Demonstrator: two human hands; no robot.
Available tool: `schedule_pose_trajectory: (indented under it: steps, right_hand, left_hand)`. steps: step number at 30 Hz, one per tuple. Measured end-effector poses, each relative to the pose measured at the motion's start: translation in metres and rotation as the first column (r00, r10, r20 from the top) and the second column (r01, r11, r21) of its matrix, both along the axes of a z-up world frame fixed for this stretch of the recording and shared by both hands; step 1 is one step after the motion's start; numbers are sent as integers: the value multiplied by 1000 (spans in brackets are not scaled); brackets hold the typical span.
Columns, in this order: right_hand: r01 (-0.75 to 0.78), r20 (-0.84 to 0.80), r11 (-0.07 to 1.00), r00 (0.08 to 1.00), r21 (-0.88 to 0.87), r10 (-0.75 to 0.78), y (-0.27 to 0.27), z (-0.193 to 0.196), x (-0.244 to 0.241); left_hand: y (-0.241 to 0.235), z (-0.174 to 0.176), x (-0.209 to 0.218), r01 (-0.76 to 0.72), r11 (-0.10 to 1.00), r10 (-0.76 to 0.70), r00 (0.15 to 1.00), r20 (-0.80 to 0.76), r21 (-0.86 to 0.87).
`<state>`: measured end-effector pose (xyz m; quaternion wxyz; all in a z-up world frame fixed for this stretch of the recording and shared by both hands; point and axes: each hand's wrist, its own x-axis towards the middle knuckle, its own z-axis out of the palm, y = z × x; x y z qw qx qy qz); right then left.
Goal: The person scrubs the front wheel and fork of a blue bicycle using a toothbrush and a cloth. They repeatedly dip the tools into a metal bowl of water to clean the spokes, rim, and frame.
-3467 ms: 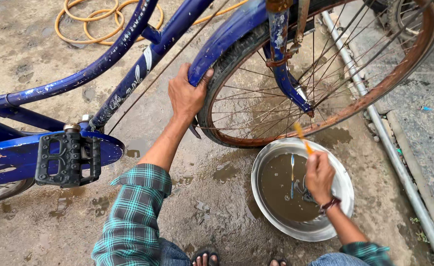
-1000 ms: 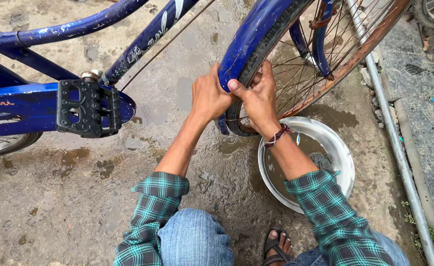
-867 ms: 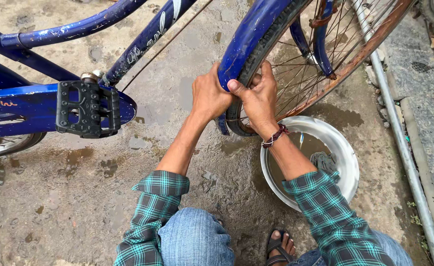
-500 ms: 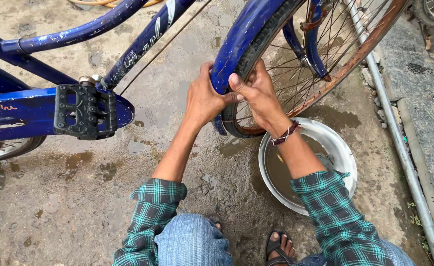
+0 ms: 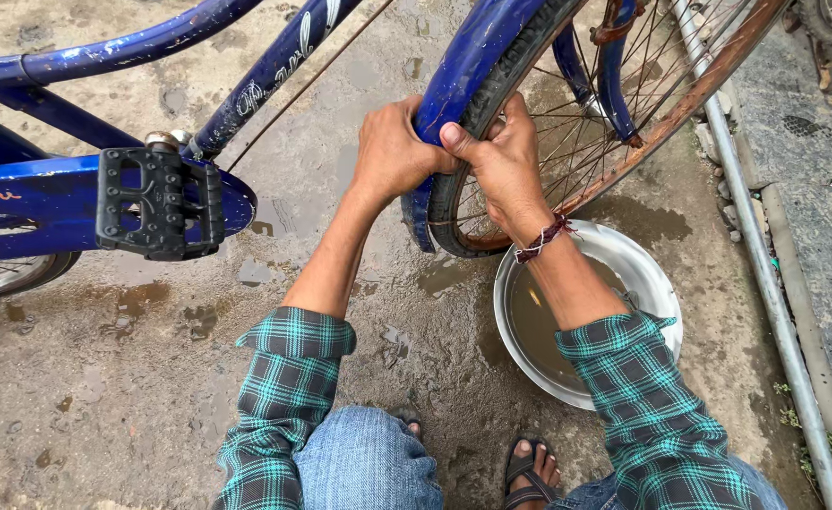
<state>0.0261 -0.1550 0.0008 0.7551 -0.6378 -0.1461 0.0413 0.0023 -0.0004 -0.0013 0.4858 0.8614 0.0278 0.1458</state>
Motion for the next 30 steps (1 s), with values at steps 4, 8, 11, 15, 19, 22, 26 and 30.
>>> schedule_pose_trajectory:
  steps: [4, 8, 11, 15, 19, 22, 26, 30]
  right_hand:
    - [21, -23, 1000, 1000, -17, -21, 0, 1, 3]
    - [-30, 32, 998, 999, 51, 29, 0, -1, 8]
    - [-18, 51, 999, 999, 34, 16, 4, -7, 8]
    - [8, 123, 1000, 992, 7, -8, 9, -10, 11]
    - [43, 85, 999, 995, -10, -42, 5, -14, 7]
    - [55, 95, 998, 994, -11, -54, 5, -13, 3]
    - [-16, 127, 999, 992, -35, 20, 4, -3, 4]
    - [-162, 210, 973, 958, -167, 196, -18, 11, -5]
  left_hand:
    - [5, -1, -1, 39, 999, -40, 998, 46, 26]
    - [7, -2, 1, 39, 999, -37, 994, 104, -9]
    - [6, -5, 1, -10, 1000, 10, 995, 100, 3]
    - [7, -4, 6, -28, 998, 18, 982, 186, 49]
    - [3, -7, 7, -47, 999, 47, 993, 112, -8]
    - [2, -6, 8, -31, 1000, 31, 993, 115, 1]
    - [0, -5, 4, -49, 998, 46, 994, 97, 30]
    - [0, -11, -17, 22, 994, 9, 961, 276, -110]
